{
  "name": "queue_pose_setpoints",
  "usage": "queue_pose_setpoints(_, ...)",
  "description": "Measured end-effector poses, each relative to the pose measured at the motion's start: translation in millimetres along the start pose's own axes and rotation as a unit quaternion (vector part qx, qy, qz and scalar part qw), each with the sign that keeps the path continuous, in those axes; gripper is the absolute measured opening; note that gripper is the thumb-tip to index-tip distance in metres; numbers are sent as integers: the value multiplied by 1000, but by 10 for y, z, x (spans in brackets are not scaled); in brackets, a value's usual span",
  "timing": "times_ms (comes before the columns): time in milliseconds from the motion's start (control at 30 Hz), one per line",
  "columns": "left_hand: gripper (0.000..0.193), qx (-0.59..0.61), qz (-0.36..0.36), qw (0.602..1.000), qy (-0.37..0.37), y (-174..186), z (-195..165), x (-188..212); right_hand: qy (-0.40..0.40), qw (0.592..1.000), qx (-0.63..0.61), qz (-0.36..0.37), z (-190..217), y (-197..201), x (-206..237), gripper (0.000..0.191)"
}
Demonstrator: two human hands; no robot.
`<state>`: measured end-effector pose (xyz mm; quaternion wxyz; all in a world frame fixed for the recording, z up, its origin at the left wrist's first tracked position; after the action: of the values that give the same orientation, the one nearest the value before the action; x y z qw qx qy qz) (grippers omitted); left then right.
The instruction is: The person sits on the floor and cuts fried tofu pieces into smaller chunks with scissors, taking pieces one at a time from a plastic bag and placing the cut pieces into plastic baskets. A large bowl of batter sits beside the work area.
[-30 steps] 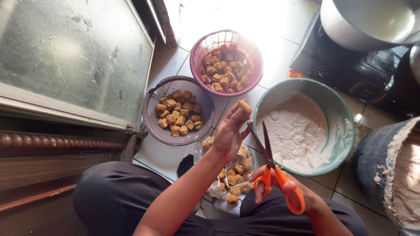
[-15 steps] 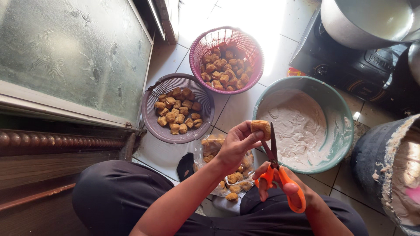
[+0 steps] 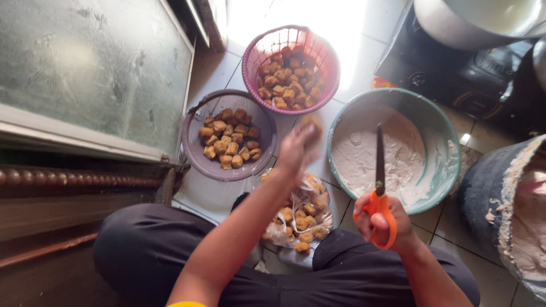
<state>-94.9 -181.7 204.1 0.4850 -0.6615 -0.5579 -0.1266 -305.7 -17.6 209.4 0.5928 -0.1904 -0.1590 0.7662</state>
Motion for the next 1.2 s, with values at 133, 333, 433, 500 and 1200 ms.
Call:
queue_pose_setpoints(133,68,-274,-146,867,-389,224,-412,-374,24,998,17,-55,13,31,-6,61)
queue_pose_setpoints(333,36,-870,123,469,94,952,1001,-616,48,995,30,-81,2,71,70,59)
queue_pose_setpoints(433,40,-906,70,405,102,1427,1679,-435,35,993,69,-84,-14,32,88,57)
queue_pose_setpoints(500,57,-866,-58,496,22,1610,1912,-361,27,993,85,-76,-7,-1,78,57)
queue_pose_setpoints(1200,87,-732,5,671,-117,1605,2235,177,-23,993,83,-84,-58,-112,8,54)
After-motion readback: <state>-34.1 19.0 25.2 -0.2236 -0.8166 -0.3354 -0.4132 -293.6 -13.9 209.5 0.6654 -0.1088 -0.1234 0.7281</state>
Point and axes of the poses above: each hand's wrist, its own x-axis away from the middle knuckle, its own y-axis out of the back of the hand, z = x × y, the point moved 2 cm from there along -x, towards the middle knuckle, and after that the axes turned 15 degrees about y, right-handed, at the moved point
